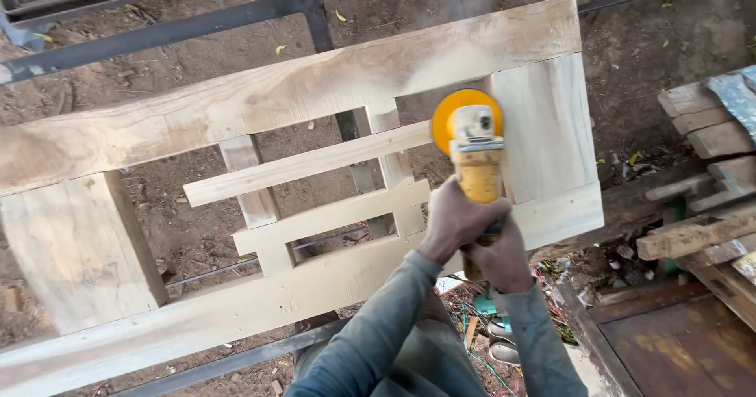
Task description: Sanding a wooden door frame using an angle grinder with a sanding disc.
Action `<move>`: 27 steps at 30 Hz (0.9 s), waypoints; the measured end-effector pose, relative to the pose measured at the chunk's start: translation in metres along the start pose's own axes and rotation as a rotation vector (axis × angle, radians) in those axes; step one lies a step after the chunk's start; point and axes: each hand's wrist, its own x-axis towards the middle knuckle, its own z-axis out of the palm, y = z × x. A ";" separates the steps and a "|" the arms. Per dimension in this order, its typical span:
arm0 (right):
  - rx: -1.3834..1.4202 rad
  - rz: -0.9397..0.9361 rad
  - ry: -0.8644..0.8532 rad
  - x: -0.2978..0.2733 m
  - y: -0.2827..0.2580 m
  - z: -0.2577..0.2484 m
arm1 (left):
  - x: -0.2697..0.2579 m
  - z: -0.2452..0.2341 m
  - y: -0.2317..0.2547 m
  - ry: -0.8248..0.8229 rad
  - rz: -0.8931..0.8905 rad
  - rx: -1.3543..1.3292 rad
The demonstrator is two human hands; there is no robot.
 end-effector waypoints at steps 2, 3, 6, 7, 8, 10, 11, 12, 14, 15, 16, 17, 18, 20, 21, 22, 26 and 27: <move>-0.005 -0.016 0.066 -0.002 0.014 -0.009 | 0.000 0.007 0.011 -0.048 0.025 0.024; -0.019 -0.029 0.131 -0.005 0.022 -0.012 | -0.002 0.009 0.015 -0.096 0.046 0.039; 0.113 -0.062 0.154 -0.033 0.018 -0.001 | -0.027 0.000 0.021 -0.149 0.068 0.117; 0.117 -0.058 0.164 -0.042 0.031 0.003 | -0.038 -0.005 0.019 -0.159 0.067 0.121; 0.087 -0.009 0.156 -0.052 0.045 0.008 | -0.049 -0.012 0.017 -0.149 0.011 0.148; 0.050 0.035 0.168 -0.074 0.068 0.021 | -0.071 -0.023 0.011 -0.154 -0.031 0.167; 0.067 0.006 0.160 -0.083 0.077 0.032 | -0.082 -0.032 0.006 -0.131 -0.034 0.154; 0.083 -0.024 0.151 -0.094 0.086 0.046 | -0.094 -0.042 0.000 -0.107 -0.037 0.140; 0.077 -0.009 0.162 -0.112 0.085 0.069 | -0.111 -0.059 -0.013 -0.124 -0.040 0.164; 0.079 0.001 0.150 -0.116 0.085 0.088 | -0.119 -0.076 -0.022 -0.119 -0.049 0.195; 0.085 -0.003 0.118 -0.122 0.084 0.103 | -0.126 -0.087 -0.027 -0.088 -0.058 0.200; 0.157 0.026 0.112 -0.127 0.084 0.118 | -0.134 -0.100 -0.033 -0.081 -0.096 0.253; 0.227 0.057 0.105 -0.131 0.085 0.133 | -0.140 -0.111 -0.039 -0.074 -0.137 0.306; 0.106 0.015 0.043 -0.145 0.094 0.166 | -0.164 -0.151 -0.049 -0.051 -0.169 0.255; -0.023 -0.039 0.008 -0.151 0.098 0.174 | -0.172 -0.163 -0.052 -0.050 -0.177 0.199; -0.033 -0.029 0.015 -0.161 0.102 0.196 | -0.185 -0.180 -0.058 -0.062 -0.182 0.189; 0.019 0.037 -0.204 -0.165 0.072 0.273 | -0.213 -0.248 -0.096 0.158 -0.239 -0.031; -0.027 0.040 -0.303 -0.171 0.056 0.285 | -0.222 -0.259 -0.112 0.227 -0.200 -0.096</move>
